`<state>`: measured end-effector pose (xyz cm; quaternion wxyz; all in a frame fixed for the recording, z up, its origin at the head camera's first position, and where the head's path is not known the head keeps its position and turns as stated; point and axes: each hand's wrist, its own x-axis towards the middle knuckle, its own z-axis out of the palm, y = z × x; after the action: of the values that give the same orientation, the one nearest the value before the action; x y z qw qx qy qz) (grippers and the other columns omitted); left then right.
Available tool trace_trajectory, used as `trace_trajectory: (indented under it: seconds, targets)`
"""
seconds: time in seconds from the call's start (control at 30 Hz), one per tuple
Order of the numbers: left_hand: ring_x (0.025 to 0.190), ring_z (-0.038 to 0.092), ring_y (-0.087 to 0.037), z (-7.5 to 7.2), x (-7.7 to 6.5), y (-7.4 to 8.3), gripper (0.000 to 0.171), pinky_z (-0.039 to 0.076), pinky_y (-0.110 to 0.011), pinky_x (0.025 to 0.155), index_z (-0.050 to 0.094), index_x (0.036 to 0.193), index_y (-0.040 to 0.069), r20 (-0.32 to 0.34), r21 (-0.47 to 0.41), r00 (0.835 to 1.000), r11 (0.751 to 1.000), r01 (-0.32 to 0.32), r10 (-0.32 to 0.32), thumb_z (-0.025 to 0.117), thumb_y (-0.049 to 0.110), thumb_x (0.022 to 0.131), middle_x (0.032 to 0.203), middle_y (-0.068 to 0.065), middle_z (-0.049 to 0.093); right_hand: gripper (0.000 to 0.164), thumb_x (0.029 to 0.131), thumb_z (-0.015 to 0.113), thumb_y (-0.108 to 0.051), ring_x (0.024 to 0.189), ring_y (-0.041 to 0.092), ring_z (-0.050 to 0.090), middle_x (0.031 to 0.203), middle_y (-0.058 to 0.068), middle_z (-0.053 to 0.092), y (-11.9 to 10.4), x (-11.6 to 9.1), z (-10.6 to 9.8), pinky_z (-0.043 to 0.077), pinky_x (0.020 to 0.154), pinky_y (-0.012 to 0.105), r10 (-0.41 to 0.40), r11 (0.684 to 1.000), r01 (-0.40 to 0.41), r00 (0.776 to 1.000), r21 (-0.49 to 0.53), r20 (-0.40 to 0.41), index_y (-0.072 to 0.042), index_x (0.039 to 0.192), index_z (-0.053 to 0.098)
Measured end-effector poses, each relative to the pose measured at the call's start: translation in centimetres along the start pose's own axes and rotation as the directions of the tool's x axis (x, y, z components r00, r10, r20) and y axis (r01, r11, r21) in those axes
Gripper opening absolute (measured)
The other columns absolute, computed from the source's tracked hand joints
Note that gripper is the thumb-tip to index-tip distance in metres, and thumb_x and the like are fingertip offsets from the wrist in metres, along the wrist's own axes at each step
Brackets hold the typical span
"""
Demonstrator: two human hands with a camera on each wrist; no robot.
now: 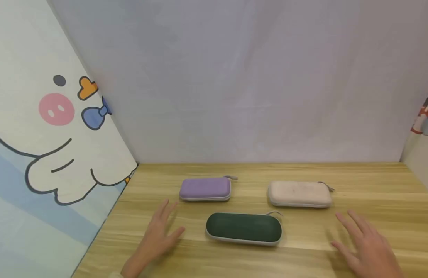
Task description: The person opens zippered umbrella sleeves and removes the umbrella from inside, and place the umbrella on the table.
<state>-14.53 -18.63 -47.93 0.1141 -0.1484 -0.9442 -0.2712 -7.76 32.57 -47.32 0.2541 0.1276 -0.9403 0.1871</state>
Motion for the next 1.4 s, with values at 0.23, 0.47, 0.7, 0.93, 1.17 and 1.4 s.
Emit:
trace_trajectory:
  seconds: [0.23,0.47,0.7,0.93,1.17,1.4]
  targets:
    - [0.126,0.040,-0.039,-0.2,0.6,0.1,0.068,0.037,-0.057,0.098,0.046,0.137,0.009,-0.065,-0.150,0.998,0.989,-0.009,-0.001,0.078,0.018,0.077,0.137,-0.021,0.043,0.069,0.063,0.085,-0.009,0.101,0.025,0.056,0.113,0.021,0.059,-1.3,1.3,-0.6,0.048,0.077,0.036,0.028,0.997,-0.023,0.997,0.076,-0.067,-0.006,0.126,0.059]
    - [0.117,0.050,-0.034,-0.6,1.4,0.0,0.066,0.046,-0.051,0.088,0.051,0.131,0.006,-0.090,-0.319,0.992,0.946,0.060,-0.093,0.081,0.011,0.073,0.129,-0.014,0.053,0.063,0.060,0.084,0.004,0.105,-0.020,0.039,0.116,-0.018,0.054,-3.0,3.3,-1.0,0.039,0.070,0.001,0.002,0.974,0.020,0.995,0.224,-0.099,-0.004,0.118,0.063]
    - [0.120,0.048,-0.033,-0.7,2.2,-0.5,0.068,0.046,-0.051,0.090,0.051,0.133,0.010,-0.041,-0.468,0.986,0.875,0.123,-0.161,0.083,0.011,0.072,0.131,-0.013,0.051,0.064,0.059,0.081,0.012,0.100,-0.015,0.047,0.115,-0.023,0.054,-4.3,5.7,-1.2,0.043,0.068,0.005,-0.015,0.941,0.037,0.998,0.335,-0.067,-0.006,0.118,0.063]
    - [0.123,0.046,-0.034,-0.9,3.2,-0.6,0.065,0.045,-0.051,0.092,0.051,0.131,0.012,-0.010,-0.577,0.986,0.806,0.132,-0.168,0.081,0.005,0.074,0.135,-0.016,0.048,0.053,0.067,0.079,0.010,0.092,-0.013,0.053,0.111,-0.027,0.056,-5.0,7.8,-1.2,0.048,0.065,0.010,0.013,0.904,-0.011,1.000,0.427,-0.003,-0.006,0.115,0.064]
    - [0.125,0.041,-0.042,-2.4,3.9,0.5,0.067,0.040,-0.056,0.095,0.047,0.133,0.002,0.058,-0.630,0.982,0.757,0.174,-0.178,0.078,0.000,0.074,0.138,-0.022,0.043,0.043,0.074,0.077,0.001,0.087,-0.008,0.060,0.110,-0.026,0.057,-5.5,9.7,-0.6,0.050,0.064,0.014,0.009,0.893,-0.034,0.998,0.448,0.058,-0.008,0.115,0.065]
    - [0.124,0.045,-0.035,-0.3,5.1,-2.5,0.072,0.045,-0.048,0.093,0.048,0.134,0.008,0.064,-0.624,0.978,0.757,0.193,-0.197,0.082,0.006,0.071,0.138,-0.011,0.047,0.036,0.079,0.076,-0.006,0.084,-0.003,0.063,0.106,-0.025,0.058,-5.8,11.4,0.4,0.051,0.061,0.018,0.030,0.878,-0.091,0.990,0.469,0.135,-0.008,0.113,0.066]
